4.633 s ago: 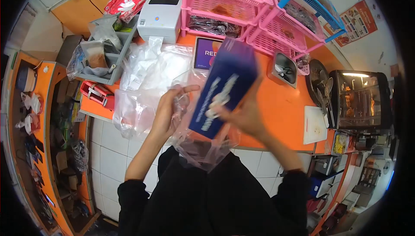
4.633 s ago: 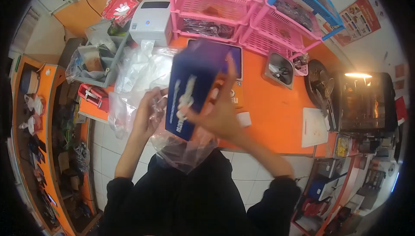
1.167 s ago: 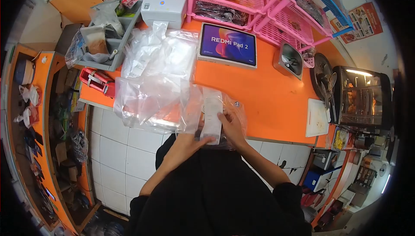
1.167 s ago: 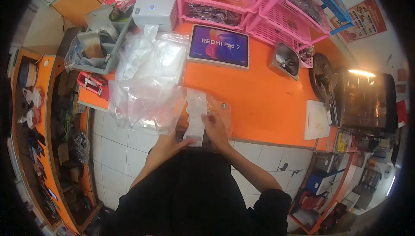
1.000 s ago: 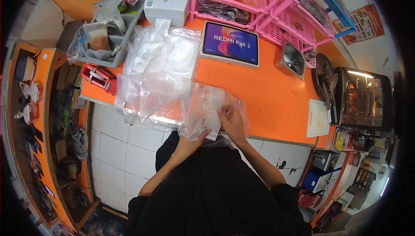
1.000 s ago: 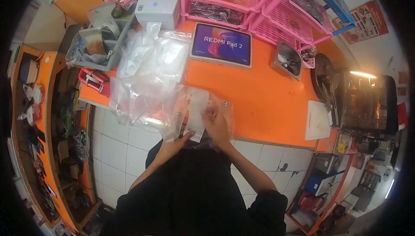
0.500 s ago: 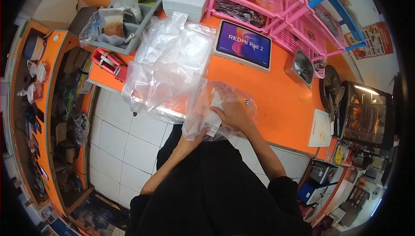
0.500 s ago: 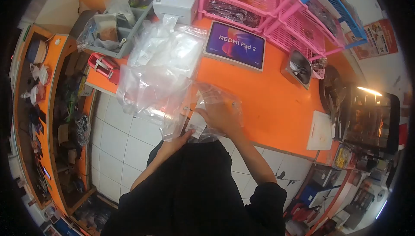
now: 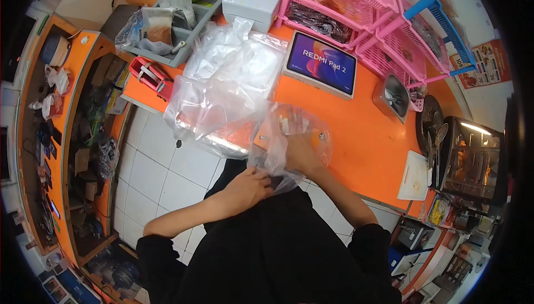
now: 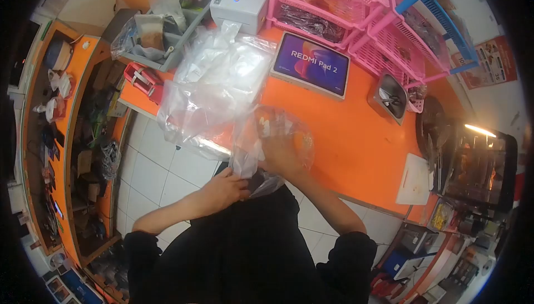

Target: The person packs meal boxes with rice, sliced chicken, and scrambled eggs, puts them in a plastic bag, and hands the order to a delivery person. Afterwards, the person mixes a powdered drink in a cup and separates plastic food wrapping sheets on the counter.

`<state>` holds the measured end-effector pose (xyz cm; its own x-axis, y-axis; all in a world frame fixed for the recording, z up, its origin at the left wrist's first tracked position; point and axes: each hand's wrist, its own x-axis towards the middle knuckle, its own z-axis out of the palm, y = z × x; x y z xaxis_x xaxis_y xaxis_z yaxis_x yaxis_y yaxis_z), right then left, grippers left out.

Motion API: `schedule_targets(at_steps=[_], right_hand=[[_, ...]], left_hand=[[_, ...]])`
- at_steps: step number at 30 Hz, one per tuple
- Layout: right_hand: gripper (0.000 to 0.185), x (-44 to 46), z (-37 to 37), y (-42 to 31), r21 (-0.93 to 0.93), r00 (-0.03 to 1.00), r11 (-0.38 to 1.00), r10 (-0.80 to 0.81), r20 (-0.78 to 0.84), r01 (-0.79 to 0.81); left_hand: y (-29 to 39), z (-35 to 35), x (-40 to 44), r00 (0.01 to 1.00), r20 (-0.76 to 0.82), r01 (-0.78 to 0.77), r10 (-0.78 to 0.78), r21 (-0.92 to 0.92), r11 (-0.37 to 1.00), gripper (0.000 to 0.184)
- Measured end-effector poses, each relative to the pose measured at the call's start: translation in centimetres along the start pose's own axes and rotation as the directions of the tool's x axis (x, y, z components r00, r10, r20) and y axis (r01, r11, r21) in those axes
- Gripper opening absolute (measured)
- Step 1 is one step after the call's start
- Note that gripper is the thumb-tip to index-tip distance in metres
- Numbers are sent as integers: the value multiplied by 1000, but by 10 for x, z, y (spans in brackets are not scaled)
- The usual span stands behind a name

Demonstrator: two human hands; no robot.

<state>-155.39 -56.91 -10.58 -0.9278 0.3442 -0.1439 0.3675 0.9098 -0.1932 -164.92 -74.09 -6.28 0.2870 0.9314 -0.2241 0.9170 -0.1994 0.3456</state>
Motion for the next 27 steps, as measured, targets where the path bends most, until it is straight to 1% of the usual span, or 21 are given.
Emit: schedule_targets(at_steps=[1,2,4,5,6,7,8,10,12,13,14,15,16,17,19,20,22,23,24,25,27], right_hand=[[96,-1,1,0,-39,1000,999,1,-1,-1],[96,0,0,0,-37,996,999,2,92,1],[97,5,-4,2,-36,962,999,0,273,10],[98,2,-2,-1,-68,978,997,-22,206,37],[98,-2,1,-7,-103,990,993,-43,137,57],[99,-4,1,-10,-142,995,987,-66,70,75],[100,-4,-3,-7,-114,995,991,-59,82,68],[100,-6,-22,-6,-57,993,997,-52,110,58],[90,-21,-48,9,43,991,990,-137,8,136],[86,-31,-67,16,89,983,980,-175,-47,179],[74,-39,-114,17,292,973,955,-115,202,52],[63,-50,-149,21,264,915,964,-131,381,28],[53,-61,-184,24,229,824,973,-143,547,17],[42,-71,-195,31,14,744,983,-147,652,182],[39,-71,-195,42,-19,806,947,-262,531,320],[45,-68,-193,48,-43,825,923,-320,466,382],[45,-43,-159,56,56,919,925,-380,101,377],[47,-28,-137,55,172,937,923,-328,-117,345],[50,-13,-123,48,287,915,897,-242,-322,338],[48,-1,-119,31,464,890,815,-130,-437,347],[42,15,-105,19,629,860,645,-91,-502,435]], left_hand=[[2,-29,-6,999,-52,-12,13,19,1000,14],[1,-45,-8,994,-104,-21,25,38,999,14],[-9,-54,-3,982,-172,85,-81,14,996,19],[-13,-59,1,971,-204,131,-128,3,991,22],[-16,-66,6,975,-179,143,-134,35,989,28],[-22,-72,10,964,-234,174,-124,211,962,26],[-29,-76,12,952,-287,213,-105,374,903,24],[-42,-88,16,952,-295,254,-78,623,739,21],[-54,-109,20,972,-216,232,-95,800,553,18],[-61,-123,20,968,-238,233,-74,758,609,15],[-67,-138,21,963,-263,231,-53,712,663,14],[-70,-154,20,957,-287,224,-33,664,713,13],[-68,-171,20,925,-366,164,105,632,757,11],[-71,-168,23,939,-337,158,62,586,795,13],[-79,-149,32,962,-272,156,-21,485,861,15],[-83,-145,34,959,-273,57,71,435,899,15],[-71,-139,37,868,-476,-91,140,125,988,12],[-64,-136,38,806,-574,-189,140,-25,982,11],[-53,-139,40,796,-584,-270,159,-109,957,14],[-45,-135,42,767,-625,-298,144,-148,943,18],[-28,-126,45,706,-699,-359,112,-217,908,28]])
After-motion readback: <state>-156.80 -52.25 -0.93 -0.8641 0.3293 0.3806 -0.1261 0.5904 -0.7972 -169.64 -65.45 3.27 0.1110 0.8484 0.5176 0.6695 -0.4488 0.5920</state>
